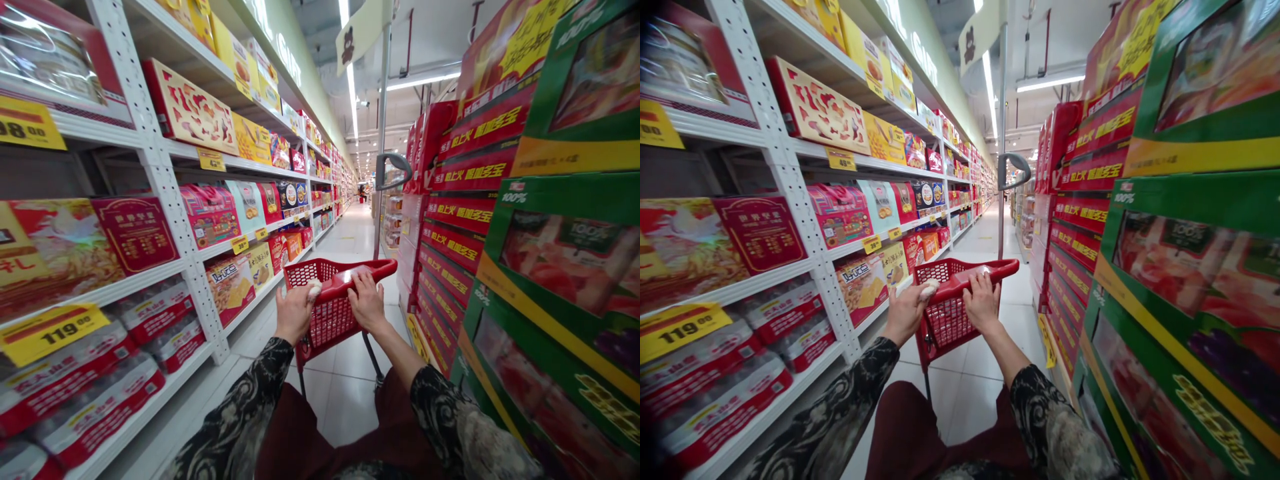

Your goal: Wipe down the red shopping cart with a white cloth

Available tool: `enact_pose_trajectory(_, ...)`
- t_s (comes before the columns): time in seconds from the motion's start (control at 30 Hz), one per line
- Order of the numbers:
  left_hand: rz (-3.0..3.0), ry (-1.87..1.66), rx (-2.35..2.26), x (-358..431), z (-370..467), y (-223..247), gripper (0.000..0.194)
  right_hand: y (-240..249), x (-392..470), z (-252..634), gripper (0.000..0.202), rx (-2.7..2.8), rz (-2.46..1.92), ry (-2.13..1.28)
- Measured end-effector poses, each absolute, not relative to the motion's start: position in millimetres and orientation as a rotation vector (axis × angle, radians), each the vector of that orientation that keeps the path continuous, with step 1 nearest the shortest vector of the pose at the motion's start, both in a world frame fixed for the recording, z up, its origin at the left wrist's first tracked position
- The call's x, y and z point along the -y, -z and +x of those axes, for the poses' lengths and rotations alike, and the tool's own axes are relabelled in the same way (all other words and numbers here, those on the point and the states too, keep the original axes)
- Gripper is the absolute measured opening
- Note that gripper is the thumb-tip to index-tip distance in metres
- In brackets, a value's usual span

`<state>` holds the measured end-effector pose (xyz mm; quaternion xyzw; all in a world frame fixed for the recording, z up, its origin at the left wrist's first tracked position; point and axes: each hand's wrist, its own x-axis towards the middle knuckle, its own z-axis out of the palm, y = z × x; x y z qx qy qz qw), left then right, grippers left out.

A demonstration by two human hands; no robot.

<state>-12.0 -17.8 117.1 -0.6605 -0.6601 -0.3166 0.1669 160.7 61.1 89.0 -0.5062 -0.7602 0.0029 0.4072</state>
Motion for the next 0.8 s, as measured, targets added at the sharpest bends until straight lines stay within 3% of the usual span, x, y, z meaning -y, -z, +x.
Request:
enact_pose_trajectory(0.47, -2.114, 0.885, 1.661, 18.0, 61.5, -121.9, 0.030, -84.3, -77.4, 200.4, 0.041, 1.743, -1.182, 0.006)
enact_pose_trajectory(0.8, -2.113, 0.982, 1.732, 15.2, 20.7, -116.7, 0.031, -80.9, -62.8, 202.3, 0.041, 1.740, -1.214, 0.002)
